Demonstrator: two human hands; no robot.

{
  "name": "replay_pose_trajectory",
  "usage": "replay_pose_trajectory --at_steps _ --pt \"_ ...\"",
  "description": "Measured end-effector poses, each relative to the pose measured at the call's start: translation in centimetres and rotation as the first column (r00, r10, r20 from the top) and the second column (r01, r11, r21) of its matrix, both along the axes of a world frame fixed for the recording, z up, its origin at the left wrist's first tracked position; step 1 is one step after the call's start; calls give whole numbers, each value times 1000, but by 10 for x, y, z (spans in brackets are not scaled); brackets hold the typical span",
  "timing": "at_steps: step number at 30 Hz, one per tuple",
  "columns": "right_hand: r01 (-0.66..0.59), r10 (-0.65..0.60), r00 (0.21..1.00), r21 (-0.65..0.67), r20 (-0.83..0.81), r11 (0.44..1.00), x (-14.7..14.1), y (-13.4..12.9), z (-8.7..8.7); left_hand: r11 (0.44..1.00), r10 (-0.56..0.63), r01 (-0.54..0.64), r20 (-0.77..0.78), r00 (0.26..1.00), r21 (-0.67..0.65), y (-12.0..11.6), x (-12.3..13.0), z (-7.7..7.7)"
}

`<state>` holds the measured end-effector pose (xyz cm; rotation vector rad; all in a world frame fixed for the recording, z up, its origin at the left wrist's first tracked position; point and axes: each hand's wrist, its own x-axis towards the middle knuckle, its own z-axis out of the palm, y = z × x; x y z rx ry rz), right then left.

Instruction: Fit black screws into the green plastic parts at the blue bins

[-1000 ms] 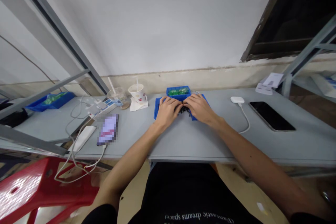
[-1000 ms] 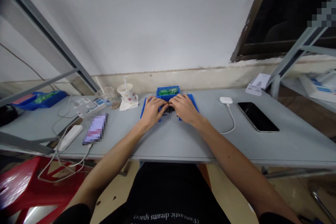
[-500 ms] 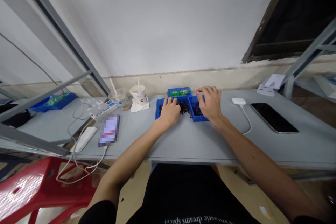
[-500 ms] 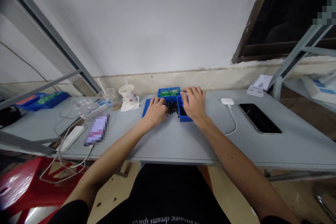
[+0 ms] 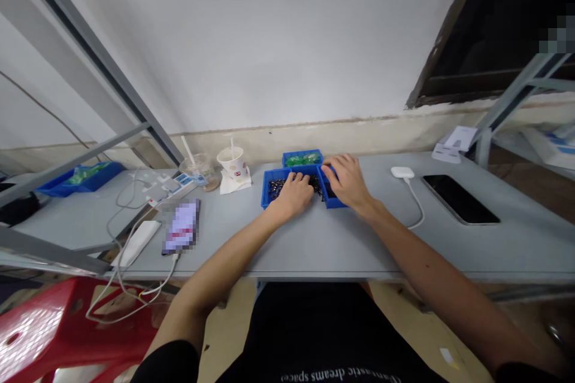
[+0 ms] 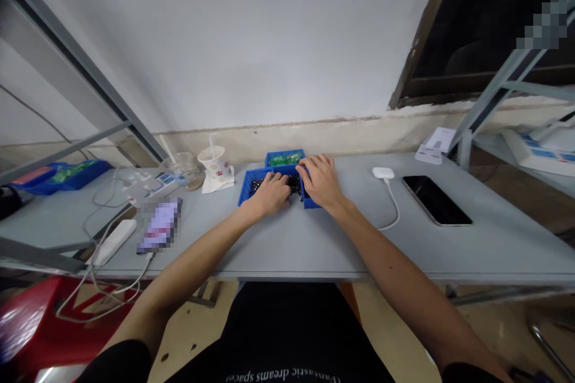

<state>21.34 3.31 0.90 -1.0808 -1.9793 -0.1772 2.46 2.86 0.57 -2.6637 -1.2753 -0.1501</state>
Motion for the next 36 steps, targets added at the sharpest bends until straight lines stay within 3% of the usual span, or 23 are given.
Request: replay_pose_trajectory --at_steps 3,7,12,18,26,36 --pt "-63 63 997 -22 38 998 0 1 -1 999 -50 52 182 982 -8 3 -10 9" --pt "-161 171 968 -65 186 985 -3 0 -5 997 -36 67 542 840 -38 6 -26 18" --pt "-185 198 945 -75 260 980 -6 -1 -8 986 -16 126 684 730 -111 0 -28 14" --pt "-204 219 952 -90 215 975 -4 1 -8 984 -46 154 705 708 -91 -2 -28 7" --pt "-194 197 968 -34 154 980 -5 -2 -2 990 -122 79 433 893 116 -6 -35 17" --pt "-202 200 973 4 119 979 -4 -4 1 987 -142 100 386 911 129 -5 -39 17"
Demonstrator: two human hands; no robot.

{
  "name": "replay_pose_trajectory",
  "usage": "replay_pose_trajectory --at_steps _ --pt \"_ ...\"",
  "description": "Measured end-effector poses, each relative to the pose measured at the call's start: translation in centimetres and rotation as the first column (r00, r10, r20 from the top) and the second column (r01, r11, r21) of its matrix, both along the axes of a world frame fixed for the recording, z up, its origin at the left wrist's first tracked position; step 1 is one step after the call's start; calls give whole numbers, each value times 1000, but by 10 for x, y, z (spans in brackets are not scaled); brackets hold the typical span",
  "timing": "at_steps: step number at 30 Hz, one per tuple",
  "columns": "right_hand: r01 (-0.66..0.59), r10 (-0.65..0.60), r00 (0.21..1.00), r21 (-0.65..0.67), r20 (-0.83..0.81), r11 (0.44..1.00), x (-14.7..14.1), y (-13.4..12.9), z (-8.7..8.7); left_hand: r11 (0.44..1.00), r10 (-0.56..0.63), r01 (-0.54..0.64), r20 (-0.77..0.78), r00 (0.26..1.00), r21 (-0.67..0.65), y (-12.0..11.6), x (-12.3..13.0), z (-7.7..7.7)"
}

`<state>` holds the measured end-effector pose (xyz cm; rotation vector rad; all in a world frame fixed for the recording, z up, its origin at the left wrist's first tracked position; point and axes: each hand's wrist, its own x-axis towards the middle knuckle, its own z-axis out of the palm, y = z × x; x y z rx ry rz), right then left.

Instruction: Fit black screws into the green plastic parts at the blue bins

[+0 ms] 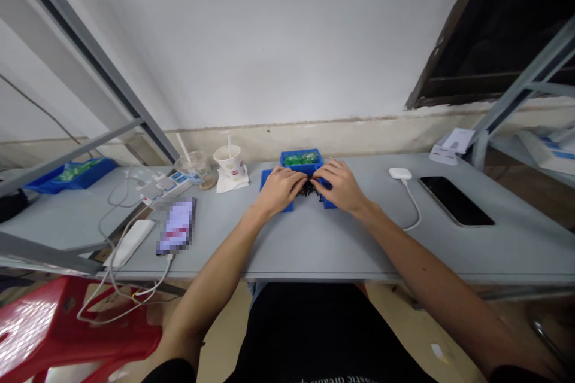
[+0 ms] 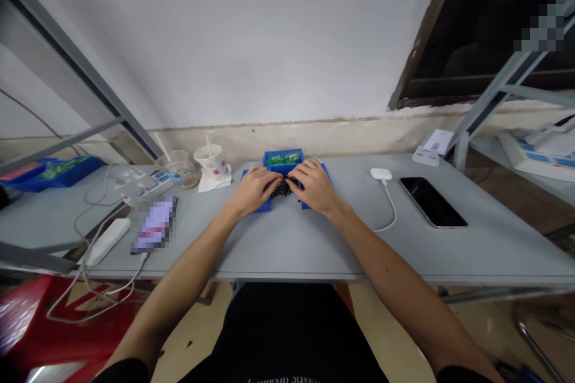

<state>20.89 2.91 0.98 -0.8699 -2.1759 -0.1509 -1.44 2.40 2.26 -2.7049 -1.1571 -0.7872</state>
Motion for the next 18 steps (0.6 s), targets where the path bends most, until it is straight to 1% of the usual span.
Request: replay_pose_trajectory --at_steps 5,8,12,18 --pt "8 -5 999 -59 51 998 0 0 -1 1000 -17 17 -26 1000 -3 1 0 -1" --pt "5 -1 999 -89 50 996 1 0 -1 1000 -10 10 -22 1000 11 1 0 -3" --pt "-11 13 1000 -87 25 996 1 1 -2 1000 -5 5 2 1000 8 1 0 -4" --pt "0 6 998 -85 63 996 1 4 -6 999 -30 31 -13 999 25 3 1 -7"
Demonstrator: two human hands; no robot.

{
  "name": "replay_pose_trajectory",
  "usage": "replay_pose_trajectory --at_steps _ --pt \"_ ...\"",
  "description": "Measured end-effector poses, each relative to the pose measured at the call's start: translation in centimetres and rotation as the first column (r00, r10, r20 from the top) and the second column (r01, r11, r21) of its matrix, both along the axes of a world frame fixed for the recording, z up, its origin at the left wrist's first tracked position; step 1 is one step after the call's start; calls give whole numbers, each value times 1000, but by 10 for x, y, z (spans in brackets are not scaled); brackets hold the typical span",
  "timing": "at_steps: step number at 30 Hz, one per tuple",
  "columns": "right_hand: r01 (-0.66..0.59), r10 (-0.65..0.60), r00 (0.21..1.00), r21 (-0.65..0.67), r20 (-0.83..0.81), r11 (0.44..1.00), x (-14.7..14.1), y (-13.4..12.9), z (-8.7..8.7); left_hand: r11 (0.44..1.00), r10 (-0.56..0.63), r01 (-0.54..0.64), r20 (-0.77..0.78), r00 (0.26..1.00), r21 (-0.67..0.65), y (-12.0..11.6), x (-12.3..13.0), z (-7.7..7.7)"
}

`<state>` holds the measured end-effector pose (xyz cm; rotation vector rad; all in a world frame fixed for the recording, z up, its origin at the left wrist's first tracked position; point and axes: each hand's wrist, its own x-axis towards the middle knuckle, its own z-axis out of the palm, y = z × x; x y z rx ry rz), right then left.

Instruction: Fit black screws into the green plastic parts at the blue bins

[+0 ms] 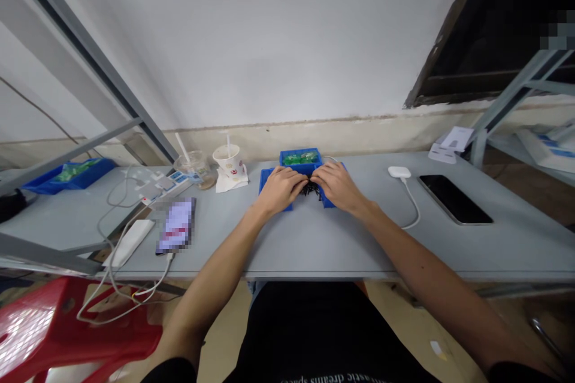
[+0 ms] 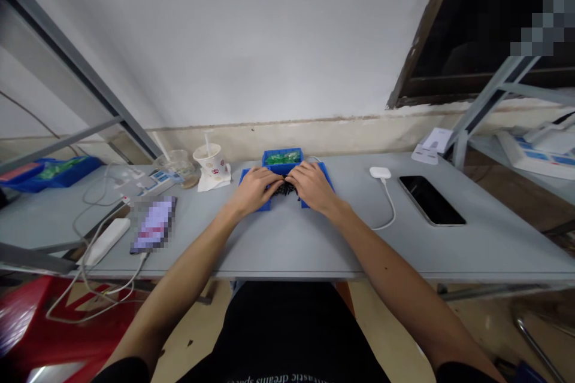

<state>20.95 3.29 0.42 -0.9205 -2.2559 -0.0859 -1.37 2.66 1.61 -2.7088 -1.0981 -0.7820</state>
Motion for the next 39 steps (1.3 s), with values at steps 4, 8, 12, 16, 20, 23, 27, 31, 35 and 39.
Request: replay_pose_trajectory --at_steps 4,8,12,16,20,23,27,31,35,39 --pt "-19 19 1000 -2 -25 1000 0 1 -1 1000 -1 1 7 1000 12 0 1 -1" --pt "-12 12 1000 -1 -25 1000 0 1 -1 999 -11 11 17 1000 30 1 1 -1" --pt "-51 52 997 15 -55 999 -1 0 0 999 -17 16 32 999 34 0 1 -1" --pt "-42 43 999 47 -27 998 -1 0 -1 999 -18 17 45 999 35 1 1 -2" --pt "-72 73 997 63 -13 995 -1 1 -2 999 -18 16 59 998 39 1 2 -3" --pt "-56 55 998 87 16 995 -1 1 -1 999 -25 24 60 998 30 0 2 -3" --pt "26 -22 999 134 -33 991 -1 0 1 999 38 -38 37 999 6 0 2 0" --pt "172 -126 967 202 -221 964 3 1 4 987 162 -162 -101 982 2 1 10 0" --pt "282 -193 917 223 -350 933 9 -1 8 988 152 -150 -289 945 28 -1 23 -7" --pt "302 -197 893 215 -405 929 11 -4 12 980 198 -179 -397 896 86 -4 34 -15"
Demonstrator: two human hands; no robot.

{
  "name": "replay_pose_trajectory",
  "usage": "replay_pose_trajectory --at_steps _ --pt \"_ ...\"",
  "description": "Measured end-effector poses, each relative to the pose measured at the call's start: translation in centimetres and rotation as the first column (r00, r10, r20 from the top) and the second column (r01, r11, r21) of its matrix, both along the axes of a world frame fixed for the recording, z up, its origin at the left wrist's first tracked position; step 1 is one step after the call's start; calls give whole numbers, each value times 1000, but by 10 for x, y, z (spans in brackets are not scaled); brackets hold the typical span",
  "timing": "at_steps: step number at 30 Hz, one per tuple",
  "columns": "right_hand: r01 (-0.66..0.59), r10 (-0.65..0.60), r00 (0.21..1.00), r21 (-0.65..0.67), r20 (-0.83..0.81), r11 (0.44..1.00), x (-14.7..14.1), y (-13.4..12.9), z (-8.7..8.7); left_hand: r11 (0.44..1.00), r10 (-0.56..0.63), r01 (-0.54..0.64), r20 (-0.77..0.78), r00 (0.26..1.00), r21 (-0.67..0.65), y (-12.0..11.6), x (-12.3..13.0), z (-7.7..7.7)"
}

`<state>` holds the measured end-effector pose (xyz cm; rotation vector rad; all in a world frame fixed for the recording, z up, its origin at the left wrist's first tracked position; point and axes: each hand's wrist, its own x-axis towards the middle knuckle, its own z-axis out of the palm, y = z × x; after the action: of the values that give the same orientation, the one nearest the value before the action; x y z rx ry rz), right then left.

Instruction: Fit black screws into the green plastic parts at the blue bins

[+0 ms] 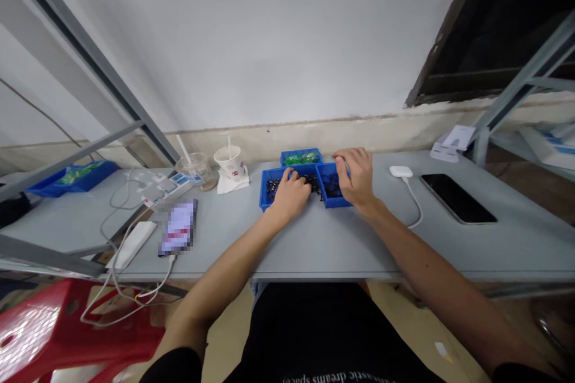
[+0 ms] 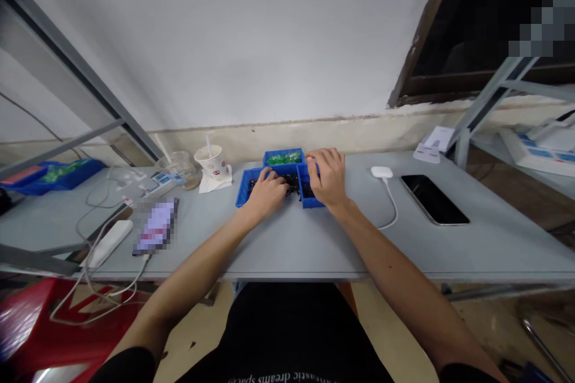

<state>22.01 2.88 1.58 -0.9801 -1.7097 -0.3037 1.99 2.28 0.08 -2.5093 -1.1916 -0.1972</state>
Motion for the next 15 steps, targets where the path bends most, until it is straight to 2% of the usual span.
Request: replay_pose_trajectory --at_steps 3,7,15 --pt "-14 14 1000 -10 5 1000 0 -1 1 999 33 -34 -38 999 -19 -1 4 -5" --pt "-28 29 999 -40 37 999 -1 0 1 999 51 -51 -2 999 -8 -2 3 -9" --pt "-110 118 988 -81 95 991 -1 2 -1 1000 -7 7 120 993 3 1 0 -17"
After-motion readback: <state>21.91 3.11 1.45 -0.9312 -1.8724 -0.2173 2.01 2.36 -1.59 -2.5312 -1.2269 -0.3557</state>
